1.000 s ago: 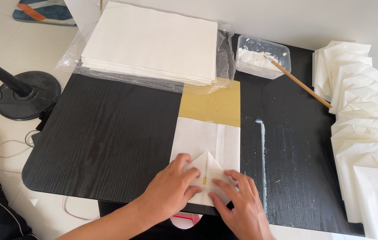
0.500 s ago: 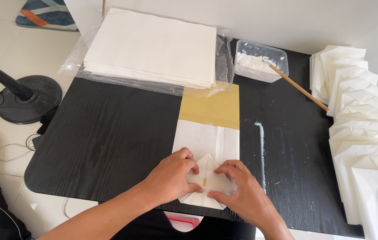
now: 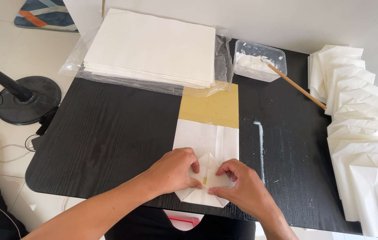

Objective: Applying adhesive with a brush and folding the bottom of a white plastic bag to form the seal.

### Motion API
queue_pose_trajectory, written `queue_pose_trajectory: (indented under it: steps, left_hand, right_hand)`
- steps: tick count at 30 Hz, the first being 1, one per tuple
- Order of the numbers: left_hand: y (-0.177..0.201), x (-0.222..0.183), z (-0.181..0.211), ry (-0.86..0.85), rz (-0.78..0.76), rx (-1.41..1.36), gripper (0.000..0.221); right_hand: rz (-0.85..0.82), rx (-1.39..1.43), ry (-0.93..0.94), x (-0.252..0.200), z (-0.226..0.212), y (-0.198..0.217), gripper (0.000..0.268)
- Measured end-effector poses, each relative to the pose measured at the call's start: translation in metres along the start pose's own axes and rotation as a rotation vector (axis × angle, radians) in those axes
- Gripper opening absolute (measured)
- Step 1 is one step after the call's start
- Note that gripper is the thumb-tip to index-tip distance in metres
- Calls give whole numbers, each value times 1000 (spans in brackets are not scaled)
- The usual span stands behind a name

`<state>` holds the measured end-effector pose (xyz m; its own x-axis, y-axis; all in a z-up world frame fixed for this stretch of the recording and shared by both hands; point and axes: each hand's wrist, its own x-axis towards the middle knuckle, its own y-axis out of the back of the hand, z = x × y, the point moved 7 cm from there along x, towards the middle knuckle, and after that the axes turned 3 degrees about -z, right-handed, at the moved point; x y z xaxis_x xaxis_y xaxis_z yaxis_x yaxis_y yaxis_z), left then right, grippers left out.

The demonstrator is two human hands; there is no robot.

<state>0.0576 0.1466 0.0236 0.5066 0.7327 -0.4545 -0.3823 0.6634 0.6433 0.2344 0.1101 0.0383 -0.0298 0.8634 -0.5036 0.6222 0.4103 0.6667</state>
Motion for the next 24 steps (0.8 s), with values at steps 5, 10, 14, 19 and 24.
queue_pose_trajectory:
  steps: [5, 10, 14, 19, 24]
  left_hand:
    - [-6, -2, -3, -179, 83, -12, 43]
    - [-15, -10, -3, -419, 217, 51, 47]
    - [-16, -34, 15, -695, 429, 318, 21]
    - [-15, -50, 25, -798, 574, 475, 21]
    - [-14, -49, 24, -742, 551, 542, 57]
  right_hand:
    - [83, 17, 145, 0, 13, -7, 45]
    - [225, 42, 392, -11, 17, -12, 49]
    - [402, -81, 791, -33, -4, -8, 35]
    - [440, -165, 831, -31, 3, -11, 42]
    - [421, -277, 959, -37, -14, -8, 37]
